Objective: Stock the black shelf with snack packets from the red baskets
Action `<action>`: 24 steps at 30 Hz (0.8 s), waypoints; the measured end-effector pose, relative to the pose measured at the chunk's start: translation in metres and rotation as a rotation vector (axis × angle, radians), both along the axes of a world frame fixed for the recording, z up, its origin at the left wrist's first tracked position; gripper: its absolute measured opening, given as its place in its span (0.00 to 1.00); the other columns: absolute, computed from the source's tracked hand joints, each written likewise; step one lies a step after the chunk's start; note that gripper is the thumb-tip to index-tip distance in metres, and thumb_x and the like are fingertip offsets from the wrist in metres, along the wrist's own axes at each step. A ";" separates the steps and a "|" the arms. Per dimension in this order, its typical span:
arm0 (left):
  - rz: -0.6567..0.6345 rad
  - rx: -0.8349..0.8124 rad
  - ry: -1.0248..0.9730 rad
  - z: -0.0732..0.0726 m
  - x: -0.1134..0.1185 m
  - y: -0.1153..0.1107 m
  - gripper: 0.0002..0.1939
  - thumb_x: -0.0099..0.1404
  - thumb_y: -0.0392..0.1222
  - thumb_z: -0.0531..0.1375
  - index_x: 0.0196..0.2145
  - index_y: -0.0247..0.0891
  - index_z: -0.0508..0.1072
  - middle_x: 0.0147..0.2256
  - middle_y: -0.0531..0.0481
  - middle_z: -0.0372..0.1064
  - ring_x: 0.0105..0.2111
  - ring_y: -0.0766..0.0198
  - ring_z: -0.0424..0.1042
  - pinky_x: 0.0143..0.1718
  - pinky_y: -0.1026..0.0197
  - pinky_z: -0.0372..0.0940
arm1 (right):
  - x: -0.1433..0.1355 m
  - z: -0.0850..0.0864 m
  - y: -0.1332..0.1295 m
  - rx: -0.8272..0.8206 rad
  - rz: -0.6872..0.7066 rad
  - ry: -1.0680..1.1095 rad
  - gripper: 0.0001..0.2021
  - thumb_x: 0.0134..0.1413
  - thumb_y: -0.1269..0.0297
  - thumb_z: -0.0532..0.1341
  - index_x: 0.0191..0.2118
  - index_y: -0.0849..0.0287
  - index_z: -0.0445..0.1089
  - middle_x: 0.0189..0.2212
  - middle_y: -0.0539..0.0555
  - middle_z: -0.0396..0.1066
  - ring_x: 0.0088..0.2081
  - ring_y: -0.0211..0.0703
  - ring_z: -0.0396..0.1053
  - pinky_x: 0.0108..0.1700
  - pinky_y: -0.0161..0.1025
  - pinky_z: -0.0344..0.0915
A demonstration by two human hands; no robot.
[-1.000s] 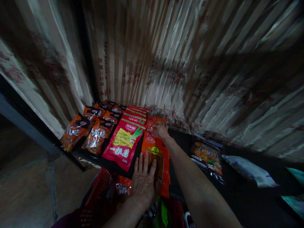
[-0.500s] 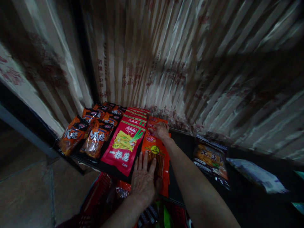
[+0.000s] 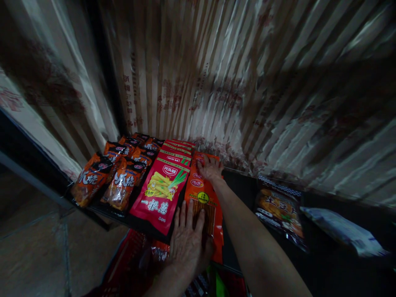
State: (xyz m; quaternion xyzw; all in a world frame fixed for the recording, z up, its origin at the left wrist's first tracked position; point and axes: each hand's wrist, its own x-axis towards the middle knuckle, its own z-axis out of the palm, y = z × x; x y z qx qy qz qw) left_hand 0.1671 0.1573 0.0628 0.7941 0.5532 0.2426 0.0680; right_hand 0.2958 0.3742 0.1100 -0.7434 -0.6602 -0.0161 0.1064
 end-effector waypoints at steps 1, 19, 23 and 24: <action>0.003 0.008 -0.008 -0.001 0.000 0.000 0.37 0.54 0.45 0.58 0.61 0.45 0.53 0.66 0.45 0.33 0.64 0.43 0.39 0.59 0.39 0.48 | 0.000 0.002 0.001 0.011 -0.005 0.003 0.28 0.59 0.50 0.42 0.60 0.57 0.53 0.57 0.63 0.57 0.59 0.57 0.51 0.58 0.58 0.41; 0.014 0.030 -0.064 0.007 -0.001 -0.002 0.36 0.58 0.48 0.56 0.62 0.44 0.51 0.65 0.42 0.35 0.64 0.47 0.39 0.60 0.41 0.49 | -0.005 -0.002 0.016 0.178 -0.133 0.125 0.17 0.58 0.63 0.48 0.49 0.63 0.65 0.50 0.66 0.63 0.54 0.57 0.56 0.54 0.51 0.47; -0.012 0.003 -0.074 0.011 -0.003 -0.001 0.35 0.58 0.48 0.56 0.62 0.44 0.53 0.65 0.42 0.37 0.64 0.48 0.41 0.60 0.40 0.49 | -0.002 -0.002 0.018 0.174 -0.115 0.191 0.17 0.57 0.63 0.51 0.48 0.64 0.67 0.50 0.66 0.64 0.54 0.59 0.56 0.54 0.53 0.47; -0.017 -0.001 -0.076 0.012 -0.003 0.000 0.35 0.57 0.48 0.57 0.61 0.45 0.54 0.65 0.42 0.38 0.64 0.48 0.42 0.60 0.40 0.49 | -0.001 -0.002 0.019 0.166 -0.106 0.205 0.17 0.56 0.63 0.51 0.48 0.64 0.67 0.49 0.66 0.64 0.54 0.60 0.56 0.54 0.54 0.48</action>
